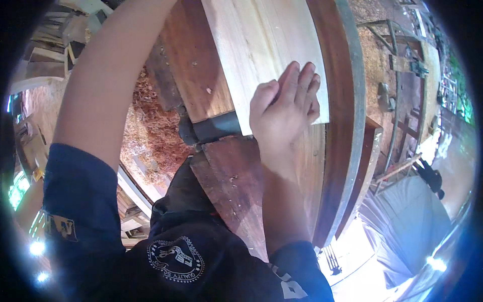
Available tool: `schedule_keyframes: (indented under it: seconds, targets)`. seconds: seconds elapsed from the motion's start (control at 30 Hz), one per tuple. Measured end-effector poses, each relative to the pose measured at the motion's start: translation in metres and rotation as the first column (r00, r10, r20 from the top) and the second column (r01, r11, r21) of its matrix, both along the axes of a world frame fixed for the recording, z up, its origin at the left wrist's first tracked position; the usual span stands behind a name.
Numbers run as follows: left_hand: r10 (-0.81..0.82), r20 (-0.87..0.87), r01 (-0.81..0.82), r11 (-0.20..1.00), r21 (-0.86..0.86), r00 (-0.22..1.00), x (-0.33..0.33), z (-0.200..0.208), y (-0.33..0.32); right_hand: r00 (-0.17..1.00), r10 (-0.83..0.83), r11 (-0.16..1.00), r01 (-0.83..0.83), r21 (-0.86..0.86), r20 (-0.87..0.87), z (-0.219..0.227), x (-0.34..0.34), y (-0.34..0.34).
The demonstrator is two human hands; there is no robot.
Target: The person pushes wood planks across a jointer machine by hand to smooth the surfaces, then stacks the processed planks on the floor.
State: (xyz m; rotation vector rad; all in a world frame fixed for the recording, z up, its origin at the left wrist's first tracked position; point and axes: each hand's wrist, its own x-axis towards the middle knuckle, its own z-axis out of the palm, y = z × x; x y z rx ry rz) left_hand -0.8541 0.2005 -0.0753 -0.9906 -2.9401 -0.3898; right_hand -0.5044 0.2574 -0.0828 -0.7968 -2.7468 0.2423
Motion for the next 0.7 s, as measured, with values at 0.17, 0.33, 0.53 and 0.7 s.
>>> schedule_keyframes:
  seconds: [0.17,0.33,0.53,0.7]
  targets:
    - [0.007,0.010,-0.008,1.000,0.022,1.000,-0.013,-0.001,-0.003,1.000,0.004,1.000,-0.003,0.022,-0.012,-0.003,-0.011,-0.002]
    - [0.016,0.018,-0.017,1.000,0.015,1.000,-0.018,-0.005,-0.006,1.000,0.018,1.000,-0.017,0.018,-0.009,-0.006,-0.014,-0.006]
    - [-0.023,-0.007,0.023,0.999,0.028,1.000,-0.023,-0.005,0.003,1.000,0.018,0.999,-0.018,0.047,-0.003,-0.005,-0.020,0.003]
    - [-0.066,-0.007,0.066,0.997,0.040,0.998,-0.114,-0.028,-0.031,0.994,0.030,0.999,-0.026,0.045,-0.104,-0.002,-0.078,-0.022]
